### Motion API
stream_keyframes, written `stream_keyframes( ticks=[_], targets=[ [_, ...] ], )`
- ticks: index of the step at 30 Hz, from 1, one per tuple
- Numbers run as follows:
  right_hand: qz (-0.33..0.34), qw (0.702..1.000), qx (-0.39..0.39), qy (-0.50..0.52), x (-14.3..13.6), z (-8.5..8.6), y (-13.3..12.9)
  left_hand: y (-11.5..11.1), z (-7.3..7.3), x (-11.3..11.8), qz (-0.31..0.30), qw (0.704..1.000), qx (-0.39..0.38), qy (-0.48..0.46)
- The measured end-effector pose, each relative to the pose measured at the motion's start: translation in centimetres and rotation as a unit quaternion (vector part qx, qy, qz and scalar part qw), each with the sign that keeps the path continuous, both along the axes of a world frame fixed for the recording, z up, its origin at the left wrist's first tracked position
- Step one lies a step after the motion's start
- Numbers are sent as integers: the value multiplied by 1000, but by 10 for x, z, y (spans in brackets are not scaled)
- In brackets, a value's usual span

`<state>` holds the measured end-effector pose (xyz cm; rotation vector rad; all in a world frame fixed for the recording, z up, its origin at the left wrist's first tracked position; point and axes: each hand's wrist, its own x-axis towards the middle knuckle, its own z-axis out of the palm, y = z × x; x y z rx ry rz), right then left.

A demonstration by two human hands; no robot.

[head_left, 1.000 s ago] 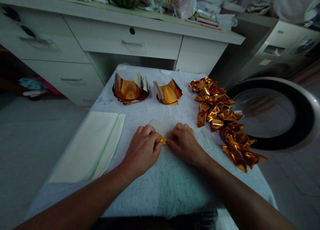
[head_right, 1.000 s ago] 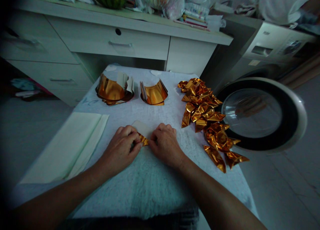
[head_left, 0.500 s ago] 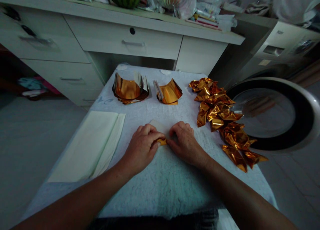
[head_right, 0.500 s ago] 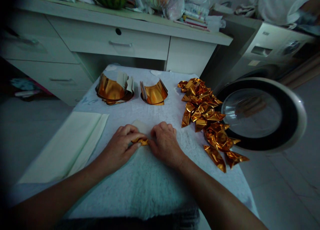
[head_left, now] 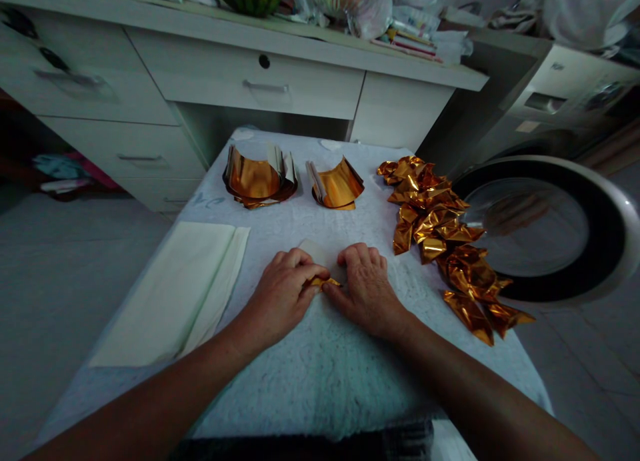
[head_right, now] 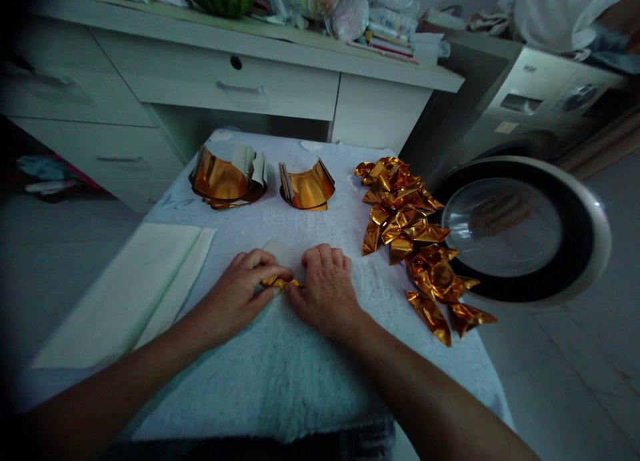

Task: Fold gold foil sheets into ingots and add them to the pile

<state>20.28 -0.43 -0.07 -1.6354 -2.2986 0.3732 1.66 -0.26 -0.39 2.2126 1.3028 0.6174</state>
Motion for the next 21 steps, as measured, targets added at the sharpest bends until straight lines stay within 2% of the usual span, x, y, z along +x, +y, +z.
stream_keyframes(
  ticks=[11,21],
  targets=[
    [23,998,-38,47,8,6,0,1,1,0,1,1000,-7,4],
    [33,998,-36,33,13,3,1,1,0,-2,-6,1000,-5,-2]
  ],
)
